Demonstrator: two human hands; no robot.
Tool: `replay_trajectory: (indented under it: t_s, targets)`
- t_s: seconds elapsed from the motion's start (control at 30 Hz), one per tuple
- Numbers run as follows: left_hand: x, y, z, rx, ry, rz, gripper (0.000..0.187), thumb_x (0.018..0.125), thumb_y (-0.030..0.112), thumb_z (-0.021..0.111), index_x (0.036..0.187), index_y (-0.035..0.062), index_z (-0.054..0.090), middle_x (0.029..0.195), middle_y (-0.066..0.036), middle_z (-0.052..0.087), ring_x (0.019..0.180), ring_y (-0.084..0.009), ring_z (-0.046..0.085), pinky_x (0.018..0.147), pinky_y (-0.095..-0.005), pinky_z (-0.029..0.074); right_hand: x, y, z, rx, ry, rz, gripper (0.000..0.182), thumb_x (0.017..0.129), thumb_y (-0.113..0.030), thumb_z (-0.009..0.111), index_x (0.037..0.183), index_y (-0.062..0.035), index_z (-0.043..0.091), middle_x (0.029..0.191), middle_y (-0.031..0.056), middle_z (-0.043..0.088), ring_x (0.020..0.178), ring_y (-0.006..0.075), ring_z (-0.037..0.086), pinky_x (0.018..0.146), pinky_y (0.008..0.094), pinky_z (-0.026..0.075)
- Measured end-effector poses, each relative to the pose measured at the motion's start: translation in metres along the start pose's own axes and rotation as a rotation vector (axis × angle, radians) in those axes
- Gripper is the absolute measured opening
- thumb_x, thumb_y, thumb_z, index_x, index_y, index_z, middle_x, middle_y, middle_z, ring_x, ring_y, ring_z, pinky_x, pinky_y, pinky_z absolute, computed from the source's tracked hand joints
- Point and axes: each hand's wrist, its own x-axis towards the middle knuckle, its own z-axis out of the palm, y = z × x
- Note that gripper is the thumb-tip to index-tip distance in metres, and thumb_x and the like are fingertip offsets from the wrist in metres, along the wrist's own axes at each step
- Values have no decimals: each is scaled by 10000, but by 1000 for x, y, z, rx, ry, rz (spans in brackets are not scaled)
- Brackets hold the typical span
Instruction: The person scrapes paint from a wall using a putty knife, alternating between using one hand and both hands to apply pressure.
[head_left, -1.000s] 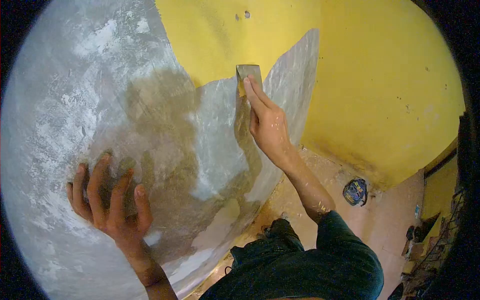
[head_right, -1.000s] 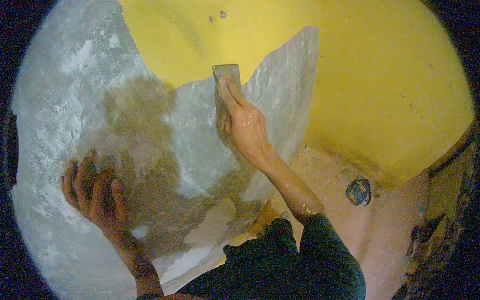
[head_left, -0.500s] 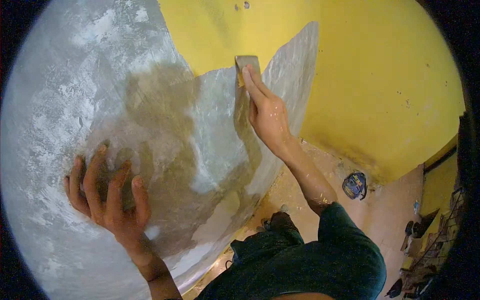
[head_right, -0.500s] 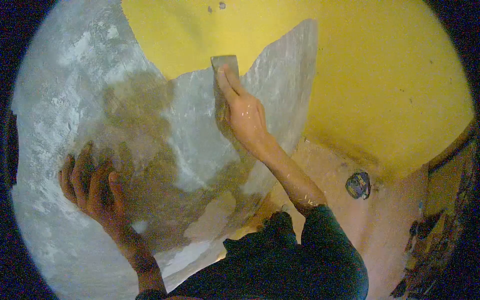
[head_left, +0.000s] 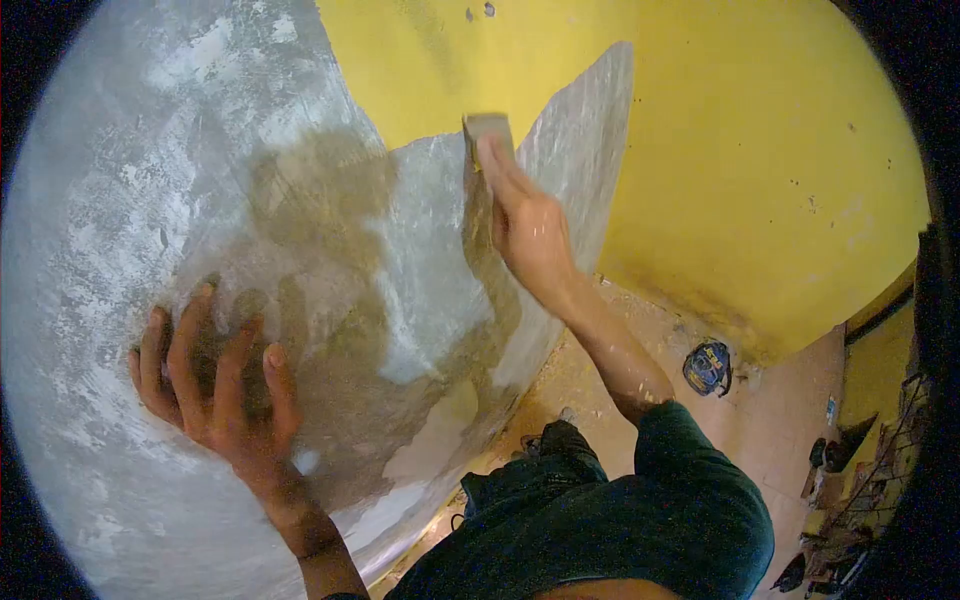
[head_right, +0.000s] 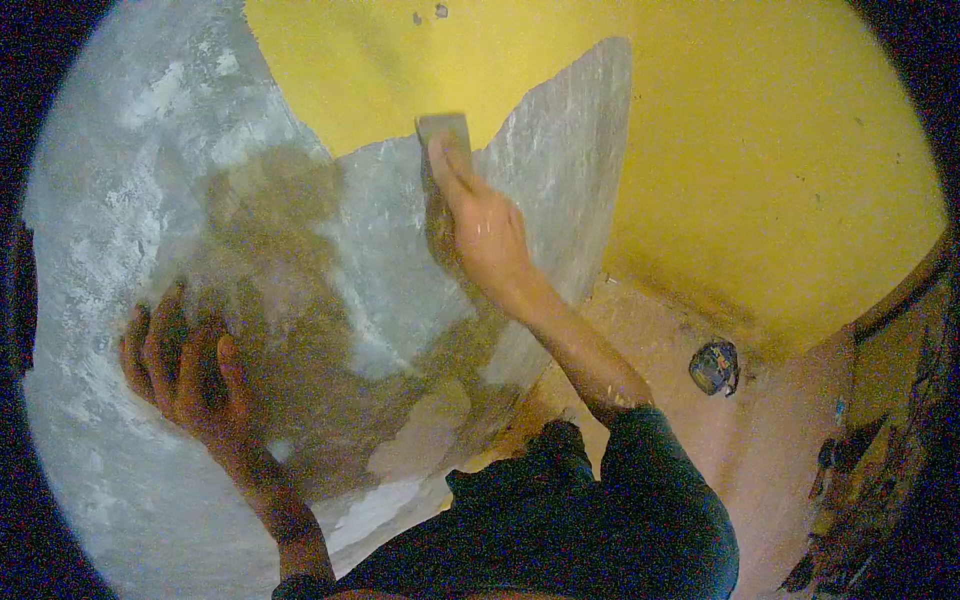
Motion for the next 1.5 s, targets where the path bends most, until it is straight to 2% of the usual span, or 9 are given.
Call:
replay_trajectory:
  t_s: [0.17,0.37,0.43,0.63,0.7,0.73,1.0,1.43,1.5]
  targets:
    - [-1,3,-1,12,-22,-41,200,840,328,575,842,178,707,1168,-34,630,1225,-322,437,1079,-497,243,-7,-6,2,52,-1,10,610,776,127,502,1353,-61,439,1346,194,471,1125,381,543,892,387,508]
    - [-2,3,1,26,-13,8,264,903,337,542,894,125,698,1193,-75,628,1194,-352,473,1063,-523,277,5,-3,-1,20,20,-5,614,781,127,491,1359,-71,436,1346,194,470,1116,387,545,869,385,514]
    - [-4,0,2,-22,2,-25,207,846,337,578,843,178,710,1173,-39,629,1226,-317,436,1078,-496,248,5,-4,-1,10,47,29,612,783,124,486,1360,-74,435,1348,195,467,1111,389,546,861,386,515]
    - [-2,2,1,7,-3,-22,197,844,335,586,845,179,706,1181,-37,622,1225,-318,431,1078,-495,244,3,-5,-1,-19,21,31,618,780,112,482,1365,-79,431,1359,188,456,1102,388,551,848,397,517]
    - [-4,2,3,3,-8,-33,194,842,335,588,843,179,704,1180,-36,621,1225,-319,431,1076,-495,246,7,-3,-1,-76,64,-68,679,735,47,526,1383,-113,400,1367,166,461,862,407,633,707,426,545]
    - [-5,2,6,4,-5,-55,192,840,335,591,841,179,703,1180,-36,621,1224,-320,431,1073,-496,249,4,-2,2,-78,66,-71,679,735,47,526,1383,-113,400,1367,166,461,862,407,633,707,426,545]
    - [-3,1,-1,-13,-3,-53,187,836,329,590,823,182,704,1168,-34,629,1221,-313,435,1080,-488,242,-10,-11,3,-29,12,-11,621,762,31,521,1362,-97,422,1367,169,462,969,390,618,767,414,542]
    - [-8,3,6,0,17,-49,208,848,350,585,819,183,706,1159,-19,639,1230,-303,433,1091,-483,220,-9,-7,7,20,64,-28,609,770,34,515,1360,-97,437,1327,200,491,933,423,614,774,434,528]
    - [-7,4,5,-5,24,-62,205,848,348,587,820,183,706,1158,-19,638,1229,-302,434,1091,-482,220,-16,-16,4,29,-4,12,544,797,113,478,1323,-24,460,1322,220,484,1144,400,523,921,401,488]
